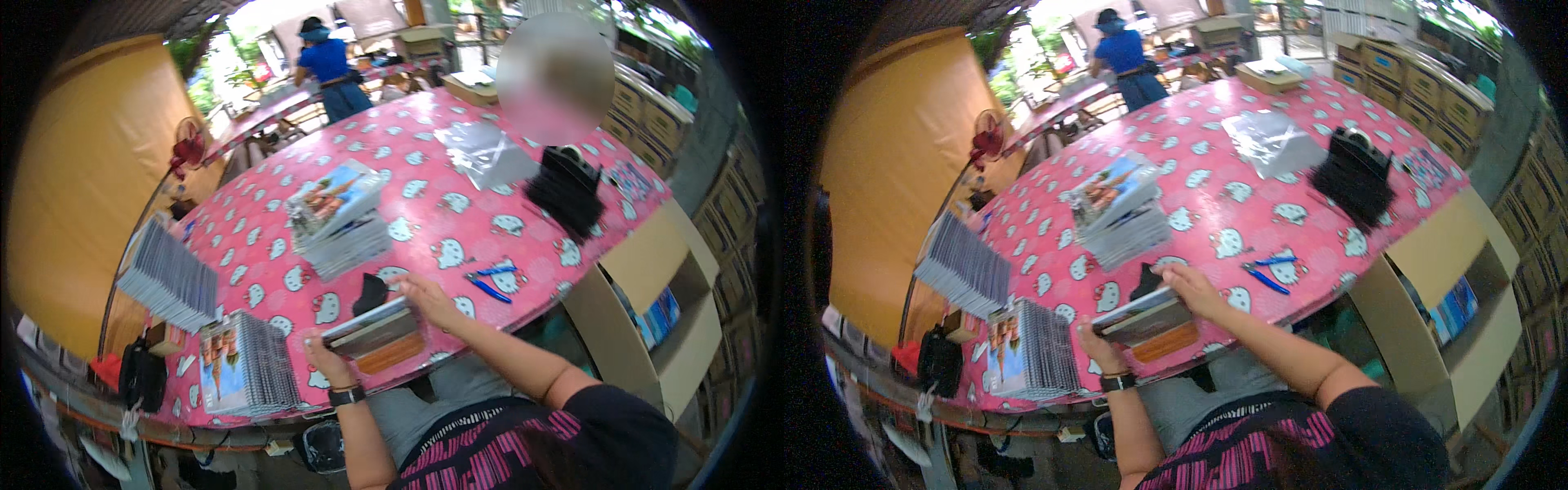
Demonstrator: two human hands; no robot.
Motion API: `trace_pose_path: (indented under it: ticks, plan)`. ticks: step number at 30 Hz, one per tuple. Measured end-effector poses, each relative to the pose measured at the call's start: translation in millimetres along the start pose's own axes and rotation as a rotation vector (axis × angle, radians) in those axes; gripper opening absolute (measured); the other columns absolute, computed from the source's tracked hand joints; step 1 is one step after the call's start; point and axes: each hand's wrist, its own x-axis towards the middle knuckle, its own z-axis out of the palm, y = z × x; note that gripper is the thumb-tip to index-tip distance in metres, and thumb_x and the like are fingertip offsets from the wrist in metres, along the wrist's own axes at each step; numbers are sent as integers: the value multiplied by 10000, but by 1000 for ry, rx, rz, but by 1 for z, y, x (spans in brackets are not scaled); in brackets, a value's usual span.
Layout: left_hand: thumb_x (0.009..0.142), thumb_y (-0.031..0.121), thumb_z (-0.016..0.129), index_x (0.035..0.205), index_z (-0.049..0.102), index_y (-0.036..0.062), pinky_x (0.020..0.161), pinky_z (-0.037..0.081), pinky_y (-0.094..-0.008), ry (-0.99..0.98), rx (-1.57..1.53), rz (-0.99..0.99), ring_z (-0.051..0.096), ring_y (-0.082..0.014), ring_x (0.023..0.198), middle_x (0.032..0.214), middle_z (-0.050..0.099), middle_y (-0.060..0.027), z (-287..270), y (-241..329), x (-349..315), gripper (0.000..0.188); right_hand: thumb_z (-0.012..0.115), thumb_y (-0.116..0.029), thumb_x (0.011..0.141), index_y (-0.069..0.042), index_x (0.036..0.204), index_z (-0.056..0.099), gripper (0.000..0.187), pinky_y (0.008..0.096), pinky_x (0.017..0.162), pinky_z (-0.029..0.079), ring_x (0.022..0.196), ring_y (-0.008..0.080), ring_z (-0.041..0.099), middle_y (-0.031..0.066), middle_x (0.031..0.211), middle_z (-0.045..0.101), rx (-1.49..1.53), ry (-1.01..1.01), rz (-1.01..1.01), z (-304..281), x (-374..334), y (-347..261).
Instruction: The person assembles spiral-bound notebooks by aligning printed pages and covers on a wooden stand, threading a plastic coil through the holes, and using a hand tool to crimp the ends of the coil.
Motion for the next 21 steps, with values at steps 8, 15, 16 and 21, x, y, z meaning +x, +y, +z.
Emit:
trace_pose_path:
  ticks: [8,15,16,21]
  plan:
    - [909,261,493,721,406,120,607,342,-256,6,-34,-83,381,-87,638,699,378,34,4,-9,13,250,627,-224,793,-41,1030,646,300,382,742,500,831,278,643,125,942,672,-1115,714,-80,-296,6,-19]
    - [899,283,464,788,477,77,641,364,-261,-33,51,-10,427,-114,687,741,420,-4,1,-3,15,235,660,-255,760,-74,1041,579,344,456,800,480,883,342,595,126,961,597,-1701,556,344,-350,-28,14]
    - [899,303,460,825,508,61,647,371,-260,-3,42,-57,444,-124,703,756,436,-20,2,-1,12,257,641,-190,766,-53,1017,581,291,436,789,478,842,343,589,142,935,603,-1589,542,360,-350,-25,16]
    - [900,278,461,1080,518,7,884,374,-321,-5,199,4,504,-192,978,998,525,-92,-6,20,6,330,477,20,750,-39,1128,516,384,300,667,468,751,167,560,81,847,562,-760,404,332,-286,6,-19]
